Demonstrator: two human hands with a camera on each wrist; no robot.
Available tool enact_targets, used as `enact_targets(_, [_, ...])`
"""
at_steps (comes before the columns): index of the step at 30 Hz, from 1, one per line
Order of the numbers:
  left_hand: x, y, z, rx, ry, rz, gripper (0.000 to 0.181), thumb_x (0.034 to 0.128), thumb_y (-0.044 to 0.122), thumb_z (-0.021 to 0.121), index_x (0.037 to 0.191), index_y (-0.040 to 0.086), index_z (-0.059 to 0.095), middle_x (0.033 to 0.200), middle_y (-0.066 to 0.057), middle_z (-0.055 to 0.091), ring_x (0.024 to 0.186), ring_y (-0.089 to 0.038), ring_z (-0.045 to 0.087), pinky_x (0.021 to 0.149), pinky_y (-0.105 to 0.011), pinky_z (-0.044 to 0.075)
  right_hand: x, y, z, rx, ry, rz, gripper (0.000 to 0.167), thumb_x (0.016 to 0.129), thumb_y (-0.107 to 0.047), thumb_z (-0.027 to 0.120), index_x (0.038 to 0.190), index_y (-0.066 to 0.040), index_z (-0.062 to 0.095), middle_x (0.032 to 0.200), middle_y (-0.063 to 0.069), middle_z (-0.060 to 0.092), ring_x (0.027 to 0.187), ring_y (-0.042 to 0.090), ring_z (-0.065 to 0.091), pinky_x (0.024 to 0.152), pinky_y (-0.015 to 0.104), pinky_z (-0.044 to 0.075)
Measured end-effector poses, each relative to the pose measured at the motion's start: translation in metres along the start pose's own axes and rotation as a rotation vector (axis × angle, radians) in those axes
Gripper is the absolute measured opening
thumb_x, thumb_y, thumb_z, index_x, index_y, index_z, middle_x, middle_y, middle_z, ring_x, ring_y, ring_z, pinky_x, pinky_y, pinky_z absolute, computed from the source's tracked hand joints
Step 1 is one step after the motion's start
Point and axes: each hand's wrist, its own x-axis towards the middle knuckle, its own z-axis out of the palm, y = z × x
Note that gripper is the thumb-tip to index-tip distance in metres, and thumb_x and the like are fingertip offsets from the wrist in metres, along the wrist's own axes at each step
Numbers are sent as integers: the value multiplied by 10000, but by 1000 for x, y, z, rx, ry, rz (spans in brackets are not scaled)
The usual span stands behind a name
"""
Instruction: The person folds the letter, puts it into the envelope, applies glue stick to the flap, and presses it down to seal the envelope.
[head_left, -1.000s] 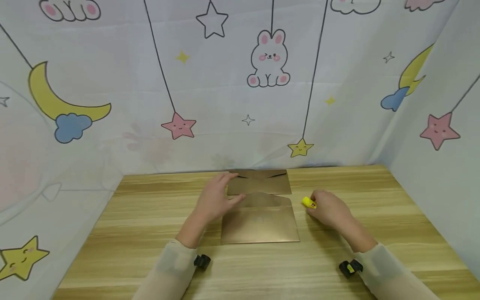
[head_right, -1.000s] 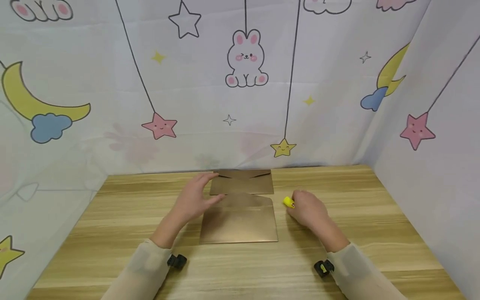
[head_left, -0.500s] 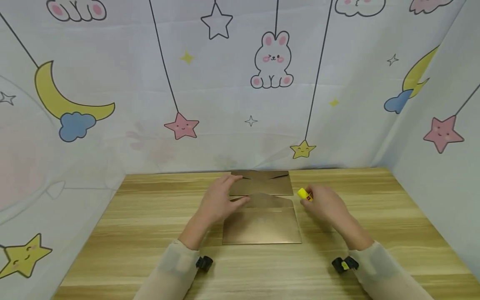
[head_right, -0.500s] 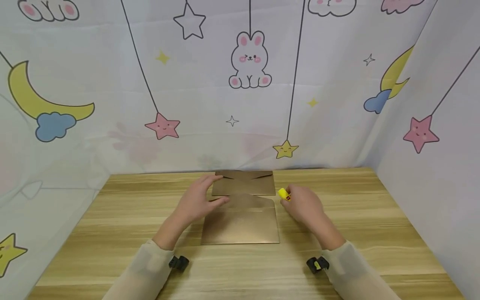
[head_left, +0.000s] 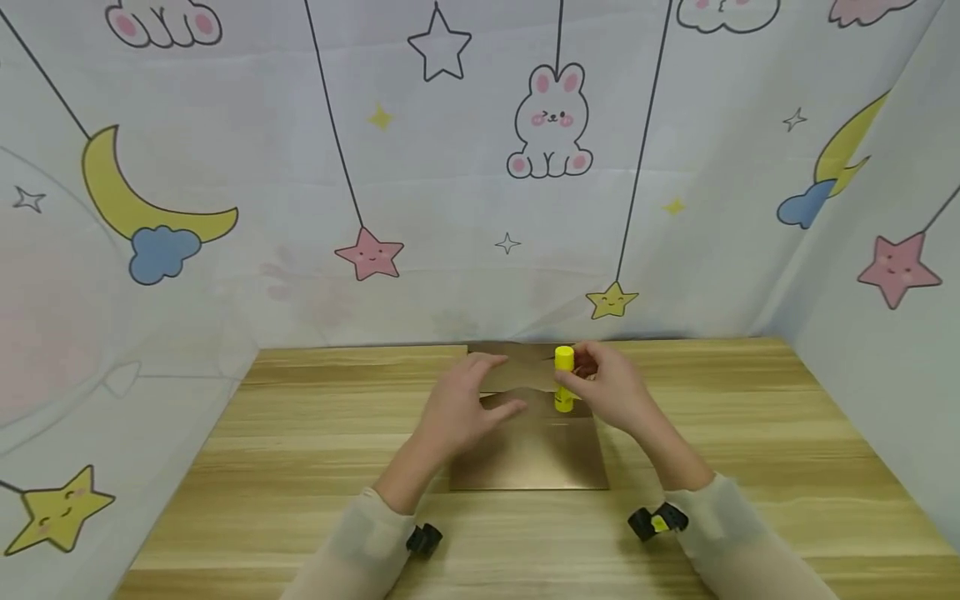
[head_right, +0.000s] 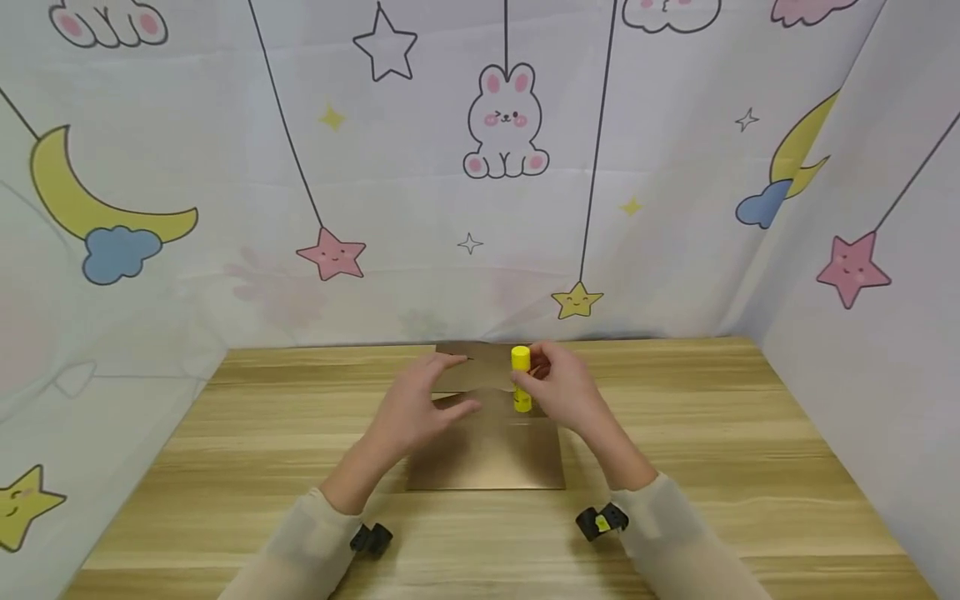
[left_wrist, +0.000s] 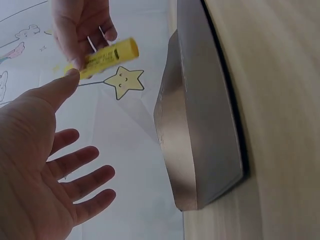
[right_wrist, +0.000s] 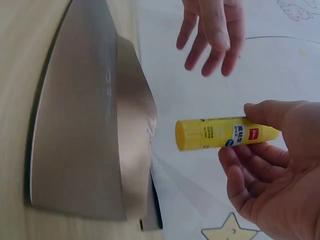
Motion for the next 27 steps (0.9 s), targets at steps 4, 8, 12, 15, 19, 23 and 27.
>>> enact_targets(4, [-1,10,5,-14,17,24,683,872,448,891,1391,76,648,1324,-63,678,1237,-257,643,1038,-420,540,3,-5,14,144,3,-39,308,985,-200,791,1191,-4,670,1063,104,707,930,252,679,805,347,603])
enact_targets(8, [-2,16,10,-3,42,29,648,870,407,903,1370,78,653,1304,-55,685,1216,-244,648,1018,-414,551,3,-6,28,325,-27,-21,292,981,-143,790,1195,6,659,1078,124,697,929,245,689,798,316,610])
enact_targets(12, [-3,18,14,-5,81,47,569,875,310,912,1325,56,674,1252,-76,701,1149,-246,664,963,-414,576,1,-7,37,496,-57,35,310,972,-107,789,1206,30,640,1114,154,689,974,251,699,869,421,623])
enact_targets(15, [-4,19,17,-15,109,68,475,879,244,911,1264,54,707,1182,-72,707,1074,-233,672,903,-393,594,-1,-6,42,589,-74,72,304,977,-88,775,1206,45,625,1122,163,679,996,243,700,924,469,607])
enact_targets(19, [-4,18,21,-8,144,90,358,895,195,895,1193,65,745,1100,-45,697,1003,-215,664,864,-365,598,-2,-4,46,682,-98,93,299,990,-59,751,1217,66,600,1131,162,676,1005,221,705,938,405,605])
enact_targets(23, [-5,16,21,9,162,112,325,901,157,882,1184,59,755,1072,-40,691,977,-214,651,856,-351,597,-2,-4,47,723,-115,88,315,987,-38,746,1232,80,586,1148,172,677,1016,219,716,930,373,608])
enact_targets(27, [-4,14,19,44,173,129,314,898,122,879,1181,53,760,1072,-41,690,972,-218,646,846,-348,596,-1,-2,43,689,-130,90,366,1008,-83,740,1295,67,569,1188,185,650,1058,263,715,954,414,599])
